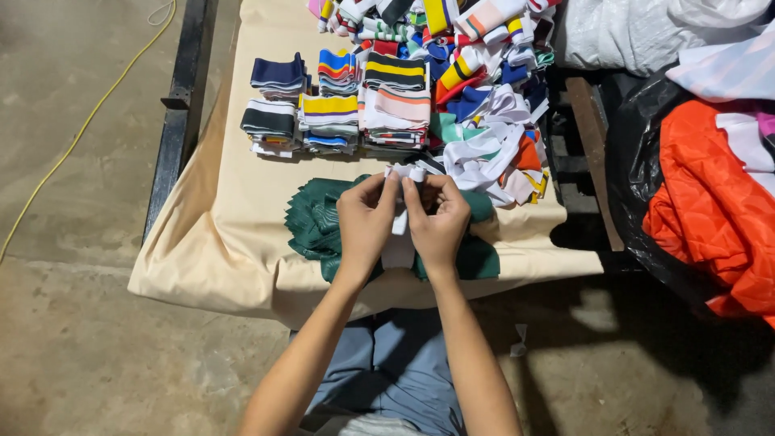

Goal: Folding small fabric labels and organizing them into neat stacks on a work table.

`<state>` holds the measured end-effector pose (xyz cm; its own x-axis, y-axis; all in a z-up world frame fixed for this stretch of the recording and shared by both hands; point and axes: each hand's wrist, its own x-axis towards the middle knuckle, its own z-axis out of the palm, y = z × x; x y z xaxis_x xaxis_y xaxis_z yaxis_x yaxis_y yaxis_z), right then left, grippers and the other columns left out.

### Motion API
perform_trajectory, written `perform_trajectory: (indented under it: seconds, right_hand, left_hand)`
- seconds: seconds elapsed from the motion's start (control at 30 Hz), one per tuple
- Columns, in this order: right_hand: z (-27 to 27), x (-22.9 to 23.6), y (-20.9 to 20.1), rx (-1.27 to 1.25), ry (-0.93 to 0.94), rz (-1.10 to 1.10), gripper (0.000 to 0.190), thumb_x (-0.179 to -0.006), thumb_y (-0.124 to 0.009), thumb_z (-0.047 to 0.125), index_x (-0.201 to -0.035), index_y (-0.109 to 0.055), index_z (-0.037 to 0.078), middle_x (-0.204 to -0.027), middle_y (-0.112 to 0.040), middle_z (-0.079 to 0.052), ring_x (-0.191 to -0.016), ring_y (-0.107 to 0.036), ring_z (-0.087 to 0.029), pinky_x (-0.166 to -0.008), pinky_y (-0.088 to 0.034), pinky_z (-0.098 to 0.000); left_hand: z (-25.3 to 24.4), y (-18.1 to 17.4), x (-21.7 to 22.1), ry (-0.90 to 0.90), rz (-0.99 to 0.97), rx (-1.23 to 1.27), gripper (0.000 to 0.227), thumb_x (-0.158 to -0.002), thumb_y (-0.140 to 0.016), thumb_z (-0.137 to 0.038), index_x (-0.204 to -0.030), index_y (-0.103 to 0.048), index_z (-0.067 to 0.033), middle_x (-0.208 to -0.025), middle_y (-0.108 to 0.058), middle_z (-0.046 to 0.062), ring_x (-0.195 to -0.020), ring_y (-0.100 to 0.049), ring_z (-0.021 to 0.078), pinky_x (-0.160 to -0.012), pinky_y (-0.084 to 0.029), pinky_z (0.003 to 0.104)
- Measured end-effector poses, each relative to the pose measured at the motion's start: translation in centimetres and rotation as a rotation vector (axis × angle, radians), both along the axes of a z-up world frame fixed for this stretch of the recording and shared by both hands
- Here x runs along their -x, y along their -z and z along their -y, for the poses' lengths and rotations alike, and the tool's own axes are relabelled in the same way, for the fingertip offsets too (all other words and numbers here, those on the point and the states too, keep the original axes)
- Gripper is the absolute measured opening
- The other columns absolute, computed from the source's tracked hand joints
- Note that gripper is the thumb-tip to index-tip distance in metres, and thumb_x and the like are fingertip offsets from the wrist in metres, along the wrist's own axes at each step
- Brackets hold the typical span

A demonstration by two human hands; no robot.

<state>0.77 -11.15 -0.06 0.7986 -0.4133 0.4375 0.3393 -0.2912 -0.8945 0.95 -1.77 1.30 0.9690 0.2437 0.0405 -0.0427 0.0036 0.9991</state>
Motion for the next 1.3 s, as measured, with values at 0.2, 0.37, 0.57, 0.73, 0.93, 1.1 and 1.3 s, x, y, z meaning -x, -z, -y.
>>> perform_trajectory:
  seconds: [0.2,0.37,0.57,0.73,0.93,1.1,1.3]
  right_hand:
    - [-0.2,0.6,-1.2,0.054,-0.101,0.023,0.005,-0.091,-0.078,0.009,-0.089,-0.075,0.005,-0.062,-0.069,-0.004,-0.058,-0.058,-0.007,-0.057,-0.05,-0.0224]
    - [0.3,0.7,-0.7,0.092,-0.2,0.004,0.018,-0.094,-0.062,0.011,-0.089,-0.079,0.009,-0.063,-0.07,-0.006,-0.059,-0.064,-0.014,-0.058,-0.054,-0.0289]
    - [0.1,0.7,-0.1,-0.017,-0.055,0.068,0.02,-0.092,-0.069,0.012,-0.111,-0.066,0.005,-0.087,-0.06,-0.005,-0.077,-0.055,-0.011,-0.066,-0.048,-0.0245]
    - [0.1,0.2,-1.4,-0.045,-0.178,-0.016,0.02,-0.098,-0.071,0.02,-0.105,-0.06,0.005,-0.091,-0.062,-0.007,-0.082,-0.053,-0.01,-0.067,-0.045,-0.0229]
    - [1.1,-0.5,0.7,0.018,-0.188,-0.066,0.021,-0.097,-0.074,0.013,-0.078,-0.071,0.007,-0.059,-0.065,-0.004,-0.058,-0.054,-0.007,-0.055,-0.045,-0.0218]
    - [1.5,-1.9,-0.1,-0.007,-0.242,-0.148,0.01,-0.097,-0.076,0.011,-0.088,-0.075,0.007,-0.068,-0.071,-0.006,-0.062,-0.06,-0.008,-0.058,-0.05,-0.0218]
    - [-1.0,-5.2,-3.6,0.051,-0.36,-0.3,0.022,-0.088,-0.083,0.012,-0.106,-0.073,0.003,-0.08,-0.073,-0.011,-0.064,-0.069,-0.013,-0.058,-0.053,-0.022]
  left_hand:
    - [-0.1,0.4,-0.1,0.022,-0.012,-0.005,0.023,-0.099,-0.064,-0.021,-0.103,-0.081,-0.0054,-0.077,-0.077,0.015,-0.077,-0.073,0.0176,-0.062,-0.061,0.036]
    - [-0.4,0.2,0.0,0.06,-0.001,0.071,0.024,-0.094,-0.073,-0.027,-0.104,-0.08,-0.006,-0.074,-0.075,0.012,-0.069,-0.07,0.0129,-0.063,-0.06,0.031]
    - [-1.0,0.2,-0.1,0.088,-0.001,0.189,0.026,-0.102,-0.063,-0.025,-0.102,-0.079,-0.0046,-0.077,-0.075,0.011,-0.074,-0.069,0.0156,-0.07,-0.061,0.035]
    - [-1.7,-2.0,0.5,0.164,0.033,0.241,0.022,-0.101,-0.065,-0.022,-0.103,-0.079,-0.0047,-0.081,-0.074,0.009,-0.083,-0.067,0.0148,-0.082,-0.058,0.035]
    - [-2.9,0.0,-0.5,0.092,0.002,0.097,0.018,-0.098,-0.071,-0.023,-0.102,-0.081,-0.0077,-0.079,-0.075,0.008,-0.083,-0.066,0.0122,-0.078,-0.057,0.034]
    - [-4.7,-1.5,-0.7,0.028,-0.035,0.021,0.017,-0.091,-0.08,-0.022,-0.099,-0.081,-0.0075,-0.078,-0.076,0.012,-0.079,-0.069,0.0158,-0.074,-0.059,0.035]
    - [-8.0,-0.8,-4.3,-0.081,-0.03,-0.059,0.019,-0.086,-0.084,-0.023,-0.099,-0.081,-0.0102,-0.077,-0.075,0.011,-0.079,-0.07,0.0165,-0.074,-0.059,0.034]
